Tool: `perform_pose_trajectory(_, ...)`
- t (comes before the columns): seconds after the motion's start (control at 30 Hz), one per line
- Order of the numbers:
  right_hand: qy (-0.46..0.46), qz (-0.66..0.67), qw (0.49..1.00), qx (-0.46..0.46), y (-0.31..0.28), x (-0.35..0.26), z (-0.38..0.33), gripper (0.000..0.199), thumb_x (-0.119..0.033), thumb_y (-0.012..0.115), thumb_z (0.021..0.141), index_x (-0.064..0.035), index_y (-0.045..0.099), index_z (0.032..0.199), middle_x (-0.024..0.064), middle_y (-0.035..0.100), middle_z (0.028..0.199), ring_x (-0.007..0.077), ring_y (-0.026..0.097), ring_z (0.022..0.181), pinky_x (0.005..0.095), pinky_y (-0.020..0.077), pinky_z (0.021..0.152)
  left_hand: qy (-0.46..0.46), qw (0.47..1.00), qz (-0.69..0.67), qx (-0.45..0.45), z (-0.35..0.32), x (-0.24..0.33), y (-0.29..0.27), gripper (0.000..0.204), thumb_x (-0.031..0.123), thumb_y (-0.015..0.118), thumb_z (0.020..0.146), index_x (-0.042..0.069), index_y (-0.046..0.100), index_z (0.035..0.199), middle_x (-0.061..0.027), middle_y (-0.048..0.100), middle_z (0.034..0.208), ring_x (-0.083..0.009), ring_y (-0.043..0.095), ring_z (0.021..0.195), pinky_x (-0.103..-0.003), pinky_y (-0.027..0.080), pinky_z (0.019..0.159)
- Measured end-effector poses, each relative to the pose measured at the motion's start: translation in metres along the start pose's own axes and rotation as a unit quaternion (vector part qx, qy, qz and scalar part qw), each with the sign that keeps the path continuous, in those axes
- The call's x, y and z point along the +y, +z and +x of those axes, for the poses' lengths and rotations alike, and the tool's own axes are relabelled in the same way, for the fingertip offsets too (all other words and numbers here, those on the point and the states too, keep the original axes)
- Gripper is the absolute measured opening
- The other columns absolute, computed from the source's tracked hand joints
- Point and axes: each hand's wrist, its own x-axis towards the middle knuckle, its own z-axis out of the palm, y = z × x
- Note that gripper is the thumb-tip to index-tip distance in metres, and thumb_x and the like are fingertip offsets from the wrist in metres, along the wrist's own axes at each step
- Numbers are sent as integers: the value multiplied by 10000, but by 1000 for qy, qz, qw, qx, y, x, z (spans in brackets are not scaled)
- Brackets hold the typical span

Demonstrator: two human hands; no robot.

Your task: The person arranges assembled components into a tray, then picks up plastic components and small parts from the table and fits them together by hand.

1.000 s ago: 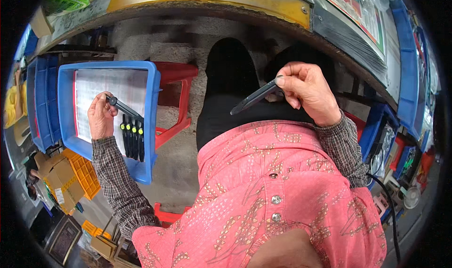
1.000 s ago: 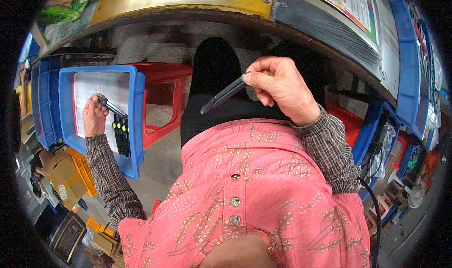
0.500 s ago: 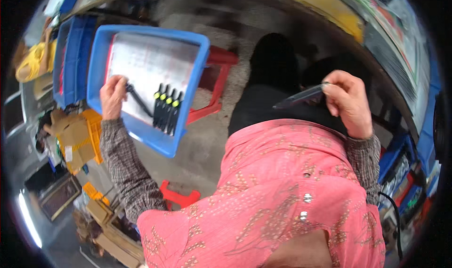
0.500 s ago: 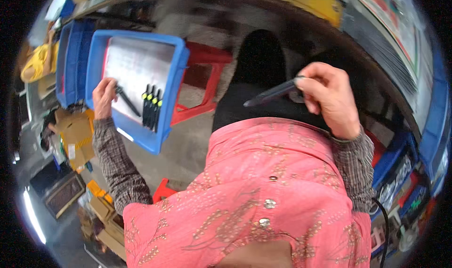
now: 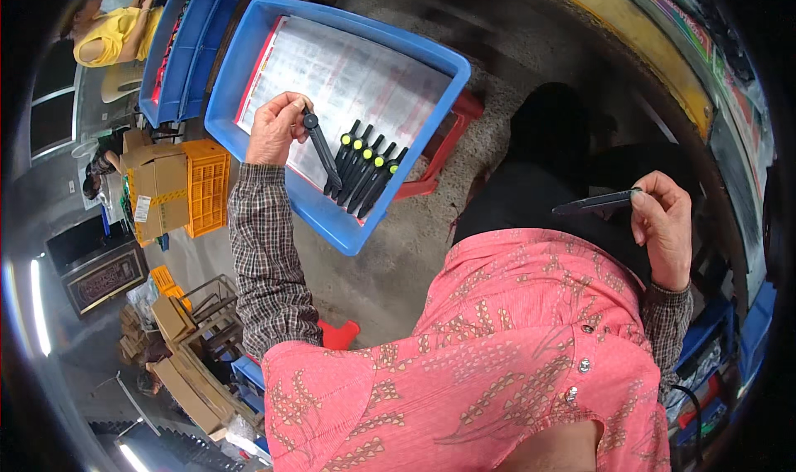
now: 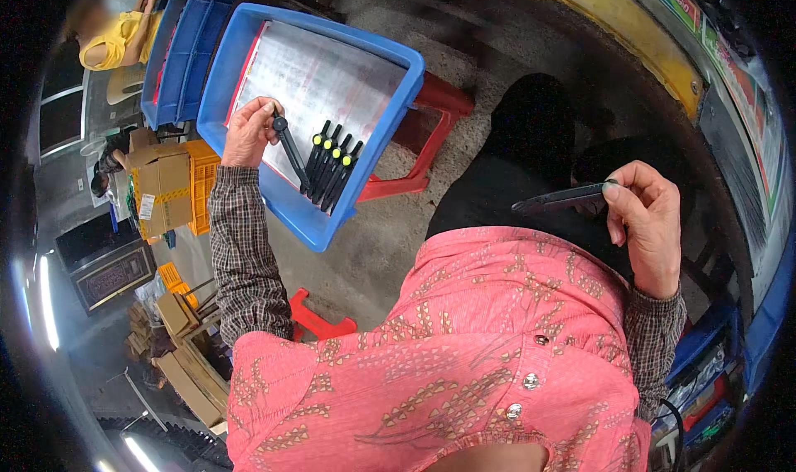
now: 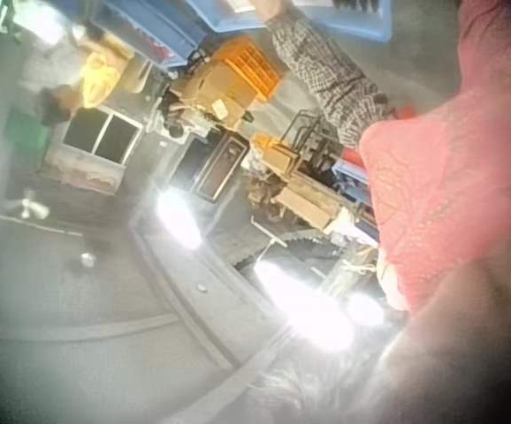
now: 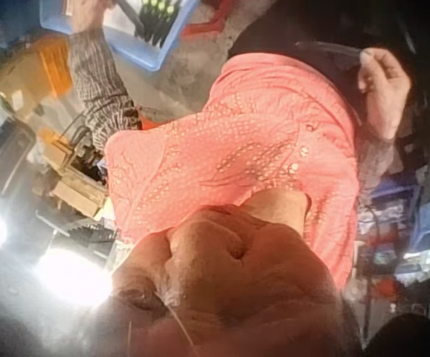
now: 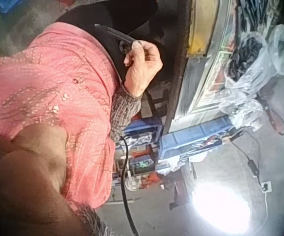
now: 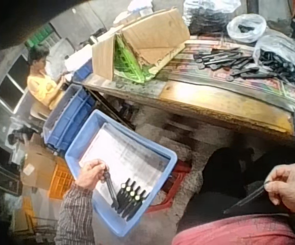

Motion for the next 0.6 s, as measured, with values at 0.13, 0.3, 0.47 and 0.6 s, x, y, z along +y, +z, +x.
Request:
perform_pose_trajectory(0.13, 1, -1, 1000, -3, 1, -1, -2, 144, -133, 652, 841, -17, 574, 806, -19, 507, 579, 36, 420, 414, 176, 317, 383, -4, 1000, 28, -12, 2, -3, -5, 169, 157, 551, 912, 8, 604, 854, 15, 531, 646, -33, 434, 514, -185, 379, 458)
perform_pose_trajectory(0.3, 0, -11, 1000, 1, 1, -3, -5, 145, -136, 655, 836, -19, 575, 808, -21, 505, 577, 36, 421, 415, 178, 319, 383, 24, 979, 204, 0, 5, -3, -7, 176, 151, 557, 885, 1, 616, 817, 13, 537, 618, -51, 469, 526, -219, 379, 467)
perform_pose_trajectory(0.47, 2, -15, 1000, -6, -2, -3, -5, 141, -134, 652, 834, -20, 573, 806, -21, 506, 583, 37, 422, 416, 178, 319, 383, 159, 864, 478, -14, 8, 1, 6, 137, 119, 556, 826, -7, 610, 825, -128, 578, 628, -219, 572, 575, -330, 448, 566)
perform_pose_trajectory(0.6, 3, -16, 1000, -7, -3, -5, -5, 136, -125, 652, 828, -19, 571, 802, -19, 509, 586, 38, 429, 420, 178, 320, 384, 169, 792, 583, -54, 15, -2, 14, 145, 149, 559, 833, 7, 578, 808, -167, 619, 765, -360, 599, 735, -431, 472, 661)
